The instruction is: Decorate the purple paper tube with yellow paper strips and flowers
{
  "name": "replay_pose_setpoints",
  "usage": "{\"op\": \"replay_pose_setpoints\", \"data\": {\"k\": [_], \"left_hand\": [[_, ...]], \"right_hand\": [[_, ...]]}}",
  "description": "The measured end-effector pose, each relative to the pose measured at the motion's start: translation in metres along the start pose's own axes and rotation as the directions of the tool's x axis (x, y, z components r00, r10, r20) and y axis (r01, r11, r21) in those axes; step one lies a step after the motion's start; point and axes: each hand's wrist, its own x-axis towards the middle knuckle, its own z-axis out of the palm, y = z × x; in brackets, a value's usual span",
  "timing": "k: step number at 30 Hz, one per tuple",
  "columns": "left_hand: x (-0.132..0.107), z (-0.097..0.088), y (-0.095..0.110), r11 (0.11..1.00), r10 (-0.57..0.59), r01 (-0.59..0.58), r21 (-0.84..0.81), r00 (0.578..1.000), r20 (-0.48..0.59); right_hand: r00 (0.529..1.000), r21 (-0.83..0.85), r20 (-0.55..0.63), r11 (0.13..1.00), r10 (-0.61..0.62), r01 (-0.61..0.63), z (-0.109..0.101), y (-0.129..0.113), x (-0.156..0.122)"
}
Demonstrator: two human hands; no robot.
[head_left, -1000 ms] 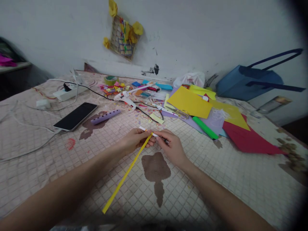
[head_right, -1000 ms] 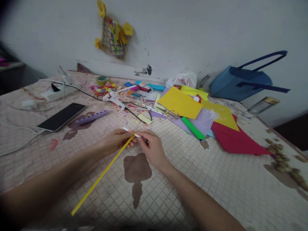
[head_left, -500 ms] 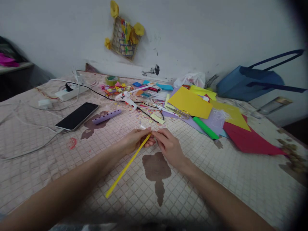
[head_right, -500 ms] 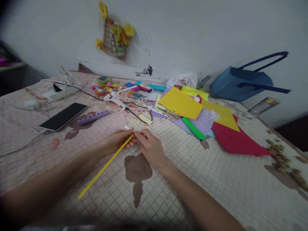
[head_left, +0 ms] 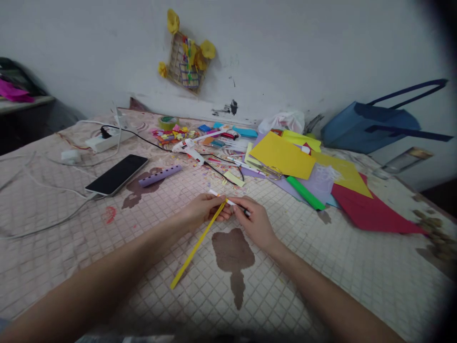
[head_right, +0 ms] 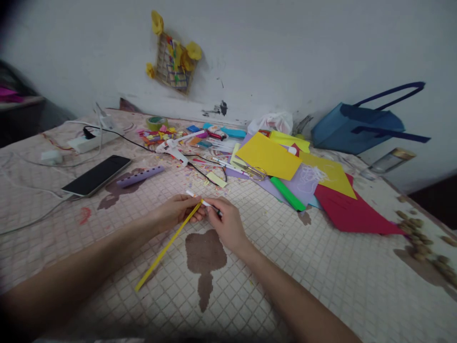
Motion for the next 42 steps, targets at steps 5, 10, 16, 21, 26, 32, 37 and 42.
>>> {"op": "replay_pose_setpoints", "data": {"k": [5,10,16,21,26,32,37,42], "left_hand": [[0.0017,0.0005,-0.0028,0.999,-0.001,0.002,-0.042,1.0,0.01],[0.0035,0.0025,-0.0033,0.996,-0.004,0.002,-0.092,1.0,-0.023],[0.0015,0.0036,0.0037,1.0,0.018,-0.02,-0.021,0.994,-0.107],[-0.0004,0.0039,0.0047,0.999,0.047,-0.045,0.019,0.993,-0.108],[-0.0017,0.0043,0.002,0.999,0.033,-0.03,0.029,0.995,-0.095],[0.0037,0.0016,-0.0016,1.0,0.009,-0.009,0.002,0.997,-0.074],[0.0032,0.0015,-0.0021,0.999,0.034,-0.035,-0.002,0.995,-0.09],[0.0003,0.0034,-0.0008,0.996,0.075,-0.078,-0.032,0.993,-0.09]], "right_hand": [[0.995,-0.153,0.017,0.983,-0.103,0.104,0.0017,0.0035,-0.002],[0.982,-0.296,0.105,0.938,-0.154,0.179,0.0036,0.0097,-0.0036],[0.994,-0.079,0.067,0.993,-0.085,0.09,0.003,0.0041,-0.0032],[0.959,0.231,0.192,0.94,0.208,-0.251,0.005,0.0044,-0.0037],[0.995,0.096,0.064,0.992,0.077,-0.083,0.0064,0.0041,-0.004],[0.997,-0.195,0.062,0.979,-0.046,0.058,0.0054,0.0063,-0.0051],[0.992,-0.259,0.088,0.959,-0.093,0.113,0.0039,0.0079,-0.0043],[0.982,0.133,0.132,0.979,0.134,-0.152,0.004,0.0083,-0.0031]]}}
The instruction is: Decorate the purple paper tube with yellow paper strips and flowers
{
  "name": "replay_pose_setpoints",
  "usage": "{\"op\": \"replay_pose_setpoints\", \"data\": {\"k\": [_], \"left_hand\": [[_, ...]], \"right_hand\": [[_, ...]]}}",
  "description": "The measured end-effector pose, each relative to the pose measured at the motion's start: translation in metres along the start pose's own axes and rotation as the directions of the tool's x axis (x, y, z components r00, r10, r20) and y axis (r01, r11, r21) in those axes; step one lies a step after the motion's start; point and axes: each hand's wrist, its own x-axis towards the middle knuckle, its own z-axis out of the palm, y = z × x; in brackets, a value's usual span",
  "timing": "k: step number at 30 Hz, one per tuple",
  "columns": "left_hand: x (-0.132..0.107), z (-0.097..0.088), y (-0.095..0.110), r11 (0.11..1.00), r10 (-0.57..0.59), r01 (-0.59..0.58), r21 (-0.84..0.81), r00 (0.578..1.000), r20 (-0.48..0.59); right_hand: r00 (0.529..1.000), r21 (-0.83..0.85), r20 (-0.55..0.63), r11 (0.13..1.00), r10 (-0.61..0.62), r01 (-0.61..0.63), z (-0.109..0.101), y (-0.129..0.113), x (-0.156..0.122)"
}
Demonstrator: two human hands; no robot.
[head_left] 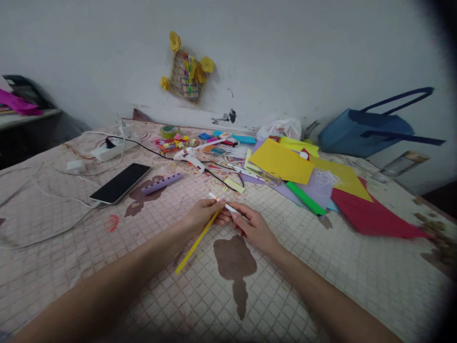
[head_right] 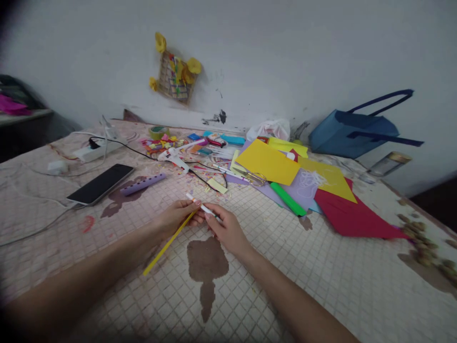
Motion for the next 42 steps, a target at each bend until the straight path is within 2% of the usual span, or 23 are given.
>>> {"op": "replay_pose_setpoints", "data": {"k": [1,3,6,9,12,14,16,18,21,23,25,27,30,32,34,36,39,42], "left_hand": [[0.0001,0.0001,0.0,1.0,-0.003,0.003,-0.002,1.0,0.005],[0.0009,-0.0001,-0.0007,1.0,-0.016,0.016,-0.001,1.0,0.02],[0.0022,-0.001,-0.0031,0.999,-0.035,0.035,-0.002,0.999,0.03],[0.0028,-0.0019,-0.0048,0.999,-0.046,0.046,-0.026,0.999,0.026],[0.0036,-0.002,-0.0036,0.998,-0.046,0.046,-0.032,0.999,0.016],[0.0044,-0.0016,-0.0012,0.998,-0.064,0.064,-0.006,0.998,0.002],[0.0049,-0.001,0.0013,0.996,-0.086,0.086,0.021,0.996,-0.005],[0.0044,-0.0002,0.0028,0.997,-0.08,0.08,0.024,0.997,-0.003],[0.0024,0.0,0.0022,0.999,-0.035,0.035,-0.007,0.999,0.0],[0.0019,-0.001,0.0001,0.999,-0.037,0.037,-0.027,0.999,0.005],[0.0028,-0.0027,-0.0023,0.998,-0.057,0.058,-0.04,0.998,0.022],[0.0046,-0.0043,-0.004,0.996,-0.07,0.072,-0.047,0.997,0.042],[0.0064,-0.0053,-0.004,0.995,-0.077,0.079,-0.055,0.996,0.035],[0.0066,-0.0056,-0.0033,0.996,-0.075,0.076,-0.055,0.997,0.018],[0.0069,-0.0063,-0.0032,0.997,-0.06,0.062,-0.052,0.998,0.022],[0.0073,-0.0076,-0.0041,0.998,-0.039,0.041,-0.048,0.998,0.046],[0.0076,-0.0088,-0.0058,0.999,-0.006,0.01,-0.046,0.997,0.077],[0.0059,-0.0072,-0.0056,0.999,-0.018,0.022,-0.048,0.996,0.084]], "right_hand": [[0.999,0.05,0.021,0.998,0.045,-0.046,0.0003,0.0003,0.0],[0.999,0.053,0.011,0.998,0.031,-0.031,0.001,0.0007,-0.0004],[0.989,-0.124,-0.072,0.986,-0.125,0.116,0.0014,0.0,-0.0011],[0.976,-0.348,-0.031,0.918,-0.216,0.192,0.0001,-0.0015,-0.0018],[0.973,-0.482,0.027,0.85,-0.228,0.213,-0.0019,-0.0025,-0.0018],[0.972,-0.445,0.036,0.867,-0.234,0.225,-0.0025,-0.0025,-0.0015],[0.975,-0.309,0.002,0.927,-0.224,0.213,-0.0019,-0.002,-0.0012],[0.993,-0.119,-0.026,0.986,-0.117,0.113,-0.0004,-0.0014,-0.0011],[0.996,0.079,0.005,0.993,0.087,-0.087,0.0015,-0.0011,-0.0015],[0.998,0.057,-0.029,0.997,0.049,-0.047,0.0018,-0.001,-0.0018],[0.993,-0.065,-0.075,0.994,-0.089,0.085,0.0013,-0.0003,-0.0021],[0.978,-0.219,-0.062,0.958,-0.201,0.183,0.0004,0.0012,-0.0026],[0.97,-0.418,0.005,0.881,-0.241,0.221,-0.0006,0.0029,-0.0032],[0.972,-0.475,0.035,0.851,-0.234,0.222,-0.0007,0.0024,-0.0031],[0.971,-0.423,0.023,0.877,-0.238,0.225,-0.0002,0.0004,-0.0024],[0.976,-0.278,-0.026,0.939,-0.217,0.201,0.0007,-0.002,-0.0014],[0.994,-0.048,-0.056,0.995,-0.092,0.09,0.0019,-0.0041,-0.0003],[0.995,-0.02,-0.055,0.996,-0.084,0.083,0.0019,-0.0028,-0.0005]]}}
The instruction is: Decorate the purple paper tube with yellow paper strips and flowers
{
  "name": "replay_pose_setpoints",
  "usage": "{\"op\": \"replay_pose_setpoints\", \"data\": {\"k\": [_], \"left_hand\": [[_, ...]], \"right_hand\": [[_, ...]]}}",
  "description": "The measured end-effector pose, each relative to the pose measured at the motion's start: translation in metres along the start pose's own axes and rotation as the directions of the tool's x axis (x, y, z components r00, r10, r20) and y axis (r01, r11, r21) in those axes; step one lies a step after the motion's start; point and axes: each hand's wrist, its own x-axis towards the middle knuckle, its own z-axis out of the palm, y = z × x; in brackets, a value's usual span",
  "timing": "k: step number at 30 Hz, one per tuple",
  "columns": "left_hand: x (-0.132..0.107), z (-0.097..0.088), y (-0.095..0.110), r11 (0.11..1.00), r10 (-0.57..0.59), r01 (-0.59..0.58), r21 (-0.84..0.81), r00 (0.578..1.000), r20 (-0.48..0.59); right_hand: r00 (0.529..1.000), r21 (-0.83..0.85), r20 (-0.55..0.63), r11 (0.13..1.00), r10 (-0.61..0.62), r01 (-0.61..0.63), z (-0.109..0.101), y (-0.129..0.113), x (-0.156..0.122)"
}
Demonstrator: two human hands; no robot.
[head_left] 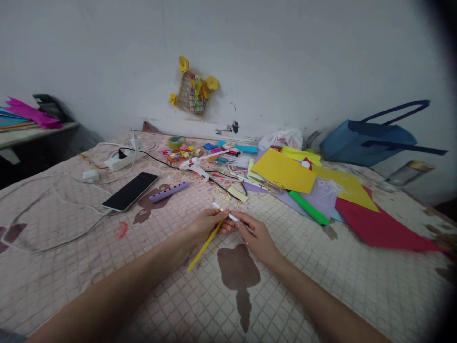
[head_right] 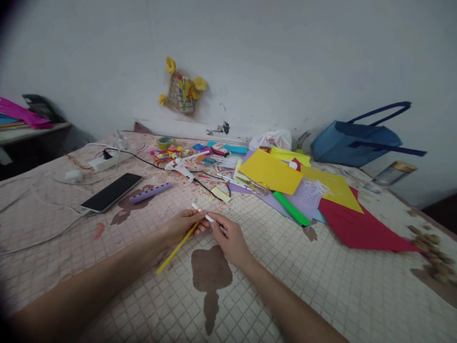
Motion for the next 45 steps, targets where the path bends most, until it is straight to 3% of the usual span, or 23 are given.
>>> {"op": "replay_pose_setpoints", "data": {"k": [5,9,12,14,17,19,23,27,30,33,35,41,45], "left_hand": [[-0.003,0.005,0.003,0.999,-0.044,0.044,-0.012,0.998,-0.054],[0.0,0.004,0.005,0.998,-0.056,0.059,0.032,0.995,-0.089],[0.001,0.002,0.005,0.997,-0.028,0.034,0.065,0.995,-0.094],[0.0,0.002,0.004,0.998,0.006,0.0,0.066,0.996,-0.089],[-0.002,0.003,0.003,0.999,0.021,-0.017,0.047,0.997,-0.074],[-0.003,0.004,0.002,1.0,0.012,-0.01,0.028,0.997,-0.072],[-0.003,0.004,0.002,0.999,-0.021,0.023,0.028,0.998,-0.057],[-0.001,0.003,0.004,0.999,-0.018,0.019,0.037,0.999,-0.041],[0.0,0.003,0.004,0.999,0.003,0.0,0.041,0.997,-0.072],[-0.001,0.004,0.004,0.999,0.03,-0.028,0.033,0.997,-0.067],[-0.003,0.006,0.004,0.999,0.037,-0.035,0.029,0.998,-0.053],[-0.003,0.005,0.002,1.0,-0.008,0.01,0.026,0.998,-0.058],[-0.002,0.004,0.002,0.999,-0.008,0.01,0.039,0.999,-0.04]], "right_hand": [[0.986,-0.293,0.008,0.943,-0.165,0.16,-0.003,0.004,-0.002],[0.978,-0.489,0.084,0.848,-0.189,0.206,-0.004,0.003,-0.003],[0.985,-0.355,0.046,0.919,-0.167,0.173,-0.002,-0.001,-0.003],[0.997,-0.168,0.027,0.983,-0.067,0.07,-0.001,-0.004,-0.002],[0.992,0.018,0.07,0.994,0.102,-0.103,0.001,-0.004,-0.002],[0.997,0.004,0.042,0.998,0.069,-0.07,0.001,-0.003,-0.001],[0.989,-0.233,0.011,0.961,-0.15,0.149,-0.001,-0.001,-0.002],[0.984,-0.409,0.079,0.895,-0.159,0.178,-0.002,0.0,-0.003],[0.991,-0.274,0.043,0.952,-0.13,0.137,-0.003,-0.002,-0.003],[1.0,-0.06,0.029,0.998,-0.001,0.003,-0.002,-0.006,-0.002],[0.999,-0.023,0.032,0.999,0.038,-0.038,-0.002,-0.008,-0.003],[0.988,-0.31,0.032,0.938,-0.154,0.156,-0.002,-0.003,-0.005],[0.984,-0.526,0.091,0.831,-0.155,0.18,-0.004,-0.002,-0.005]]}}
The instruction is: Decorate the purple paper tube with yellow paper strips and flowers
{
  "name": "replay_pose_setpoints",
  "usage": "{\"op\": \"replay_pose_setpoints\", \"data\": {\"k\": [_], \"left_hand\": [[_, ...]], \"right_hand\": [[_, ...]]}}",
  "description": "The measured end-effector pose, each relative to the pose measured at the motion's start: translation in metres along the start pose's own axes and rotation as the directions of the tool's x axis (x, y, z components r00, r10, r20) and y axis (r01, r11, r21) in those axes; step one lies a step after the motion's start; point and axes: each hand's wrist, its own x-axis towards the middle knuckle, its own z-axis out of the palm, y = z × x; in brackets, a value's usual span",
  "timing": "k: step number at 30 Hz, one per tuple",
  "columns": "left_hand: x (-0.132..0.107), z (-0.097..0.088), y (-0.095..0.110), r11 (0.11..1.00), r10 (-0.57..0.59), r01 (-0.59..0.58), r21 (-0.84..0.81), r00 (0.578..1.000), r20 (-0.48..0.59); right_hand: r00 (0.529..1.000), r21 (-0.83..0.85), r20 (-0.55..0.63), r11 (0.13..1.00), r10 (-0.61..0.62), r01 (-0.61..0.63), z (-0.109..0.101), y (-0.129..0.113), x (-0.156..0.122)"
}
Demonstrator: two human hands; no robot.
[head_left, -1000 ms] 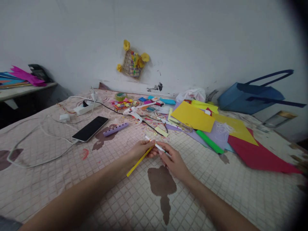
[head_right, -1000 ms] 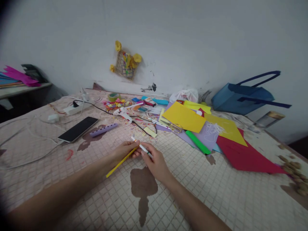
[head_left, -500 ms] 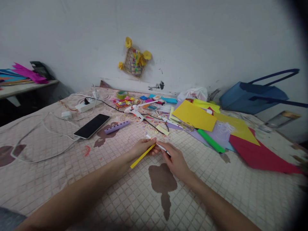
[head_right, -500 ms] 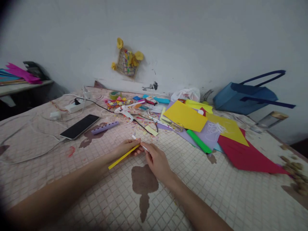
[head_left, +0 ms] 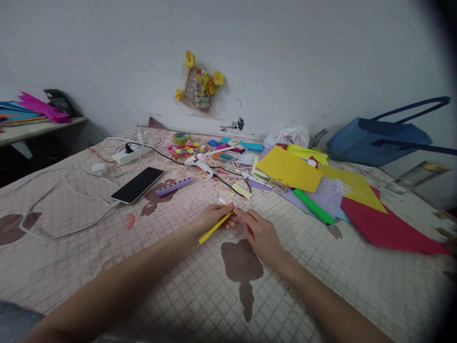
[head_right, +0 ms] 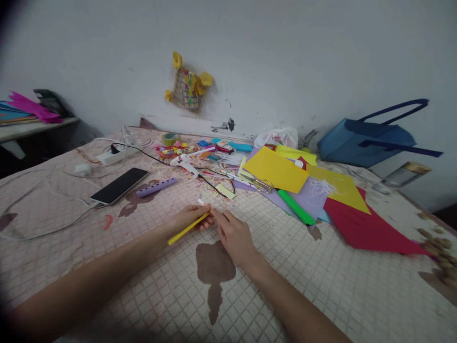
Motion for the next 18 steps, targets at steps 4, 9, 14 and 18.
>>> {"op": "replay_pose_setpoints", "data": {"k": [4,9,14,18], "left_hand": [[0.0008,0.0,0.0006,0.999,0.012,-0.011,0.045,1.0,-0.026],[0.0015,0.0003,-0.0018,0.993,0.117,-0.116,0.022,0.993,-0.025],[0.0016,-0.0023,-0.0068,0.992,0.125,-0.126,0.031,0.992,0.032],[0.0035,-0.0033,-0.0076,0.994,0.099,-0.1,0.037,0.995,0.031]], "right_hand": [[1.0,0.139,-0.015,0.99,0.017,-0.015,-0.0015,-0.0026,0.0024],[0.946,0.594,0.182,0.737,0.268,-0.323,0.0017,-0.006,0.0033],[0.98,0.471,0.017,0.863,0.201,-0.185,0.0037,-0.0018,0.0023],[0.998,0.178,-0.061,0.984,0.017,-0.006,0.0033,0.0034,0.0011]]}}
